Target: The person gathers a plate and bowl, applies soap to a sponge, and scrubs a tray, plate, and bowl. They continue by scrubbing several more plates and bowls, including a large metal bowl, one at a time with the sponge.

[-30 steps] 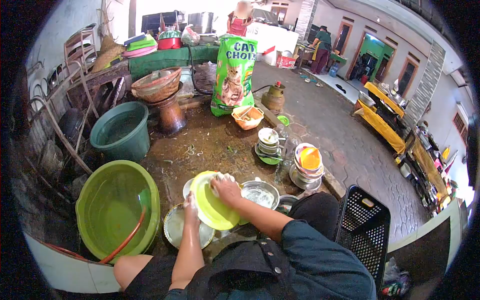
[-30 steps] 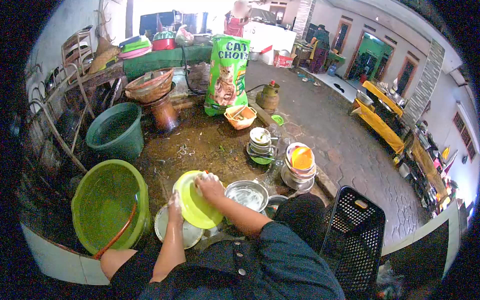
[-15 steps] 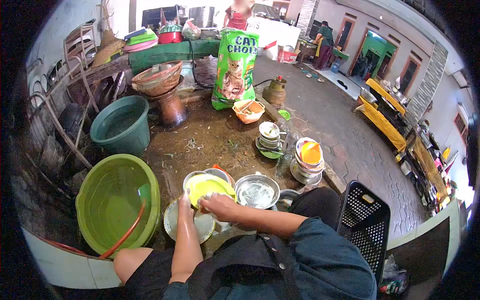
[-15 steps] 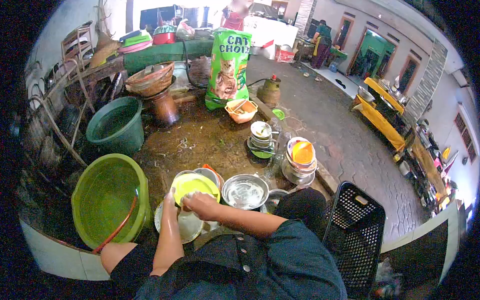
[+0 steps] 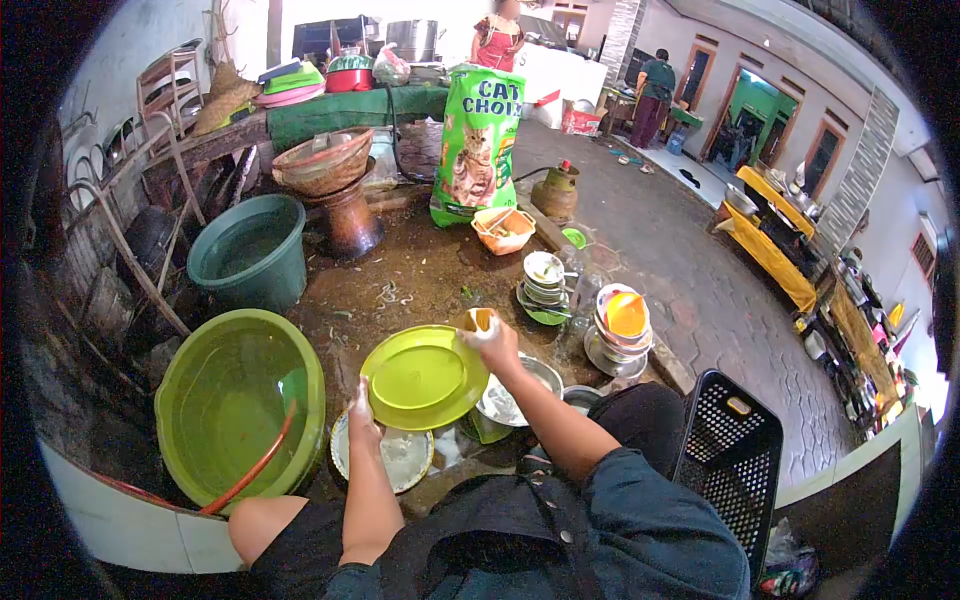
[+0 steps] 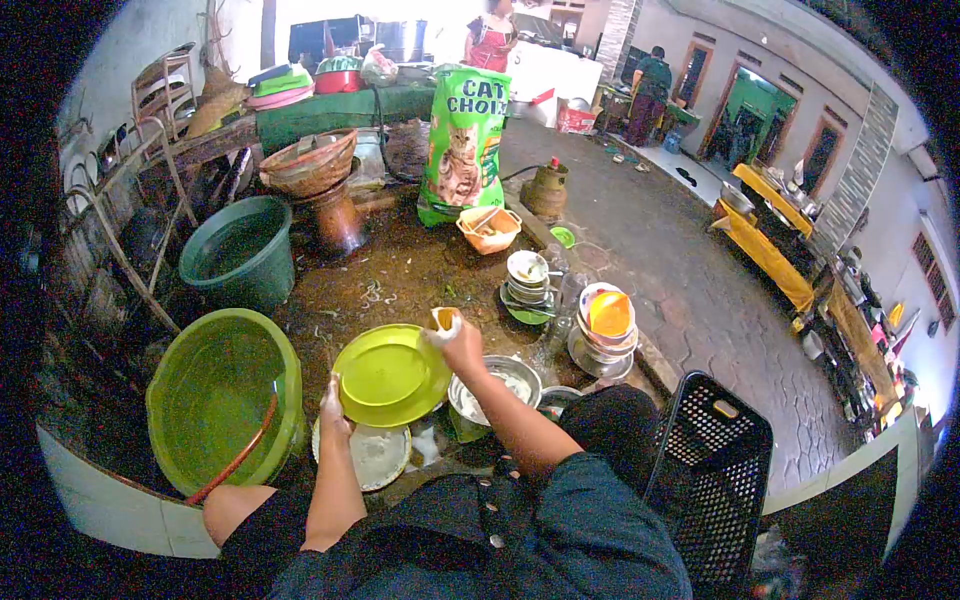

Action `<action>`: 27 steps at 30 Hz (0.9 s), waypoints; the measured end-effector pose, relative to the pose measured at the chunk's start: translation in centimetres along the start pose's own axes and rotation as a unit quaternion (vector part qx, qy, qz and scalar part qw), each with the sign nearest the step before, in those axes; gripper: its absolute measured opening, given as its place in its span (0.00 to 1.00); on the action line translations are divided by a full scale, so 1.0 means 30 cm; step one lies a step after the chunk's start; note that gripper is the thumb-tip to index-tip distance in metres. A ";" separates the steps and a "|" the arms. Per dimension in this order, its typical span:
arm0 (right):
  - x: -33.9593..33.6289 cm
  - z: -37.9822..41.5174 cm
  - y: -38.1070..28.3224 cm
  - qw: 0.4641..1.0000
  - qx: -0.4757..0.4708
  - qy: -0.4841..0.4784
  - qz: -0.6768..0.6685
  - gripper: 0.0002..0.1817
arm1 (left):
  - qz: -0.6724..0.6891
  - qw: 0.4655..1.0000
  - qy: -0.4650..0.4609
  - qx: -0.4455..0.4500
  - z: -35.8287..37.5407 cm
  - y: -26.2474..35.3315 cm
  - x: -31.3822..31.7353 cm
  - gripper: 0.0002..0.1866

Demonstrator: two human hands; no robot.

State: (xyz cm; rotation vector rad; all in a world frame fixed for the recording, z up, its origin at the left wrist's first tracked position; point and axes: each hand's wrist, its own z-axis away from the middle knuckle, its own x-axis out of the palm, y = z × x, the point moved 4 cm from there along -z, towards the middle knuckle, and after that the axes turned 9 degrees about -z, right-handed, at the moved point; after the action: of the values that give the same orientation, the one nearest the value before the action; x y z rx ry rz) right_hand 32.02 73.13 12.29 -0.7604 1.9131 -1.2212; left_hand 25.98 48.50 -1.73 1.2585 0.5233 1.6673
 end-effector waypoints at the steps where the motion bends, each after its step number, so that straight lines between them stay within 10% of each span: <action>1: 0.008 0.003 0.038 1.000 0.001 0.001 0.001 0.22 | 0.058 0.997 -0.043 0.004 0.006 0.008 0.016 0.21; 3: 0.025 0.035 0.104 0.966 -0.077 0.075 0.236 0.22 | 0.060 0.998 -0.031 0.015 -0.010 0.009 0.018 0.20; 9: 0.095 0.212 -0.024 0.899 -0.306 0.024 0.314 0.19 | 0.057 0.993 -0.039 0.092 0.024 0.088 0.079 0.19; 12: 0.207 0.275 0.044 0.913 -0.268 -0.146 0.272 0.18 | 0.045 0.994 -0.043 0.085 0.046 0.043 0.145 0.21; 15: 0.279 0.317 -0.052 0.843 -0.439 -0.090 0.296 0.21 | -0.086 0.996 -0.025 0.029 0.176 0.076 0.244 0.22; 17: 0.317 0.232 0.058 0.874 -0.303 -0.228 0.303 0.21 | -0.114 0.991 -0.055 0.035 0.255 0.142 0.279 0.21; 19: 0.286 0.138 0.067 0.927 -0.279 -0.154 0.196 0.23 | -0.034 0.976 -0.178 0.119 0.108 0.084 0.240 0.20; 23: 0.155 0.038 0.029 0.963 -0.074 -0.112 0.234 0.24 | 0.004 0.987 -0.062 0.148 0.081 0.138 0.166 0.19; 27: 0.180 0.155 0.107 0.948 -0.190 -0.045 0.251 0.23 | 0.093 0.986 0.008 0.139 0.023 0.092 0.129 0.20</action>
State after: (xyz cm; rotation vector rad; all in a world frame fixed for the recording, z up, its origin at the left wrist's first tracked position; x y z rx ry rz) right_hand 32.55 67.80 6.60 -0.4570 2.1155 -0.5060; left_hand 25.35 50.45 2.61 1.5349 0.6842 1.8057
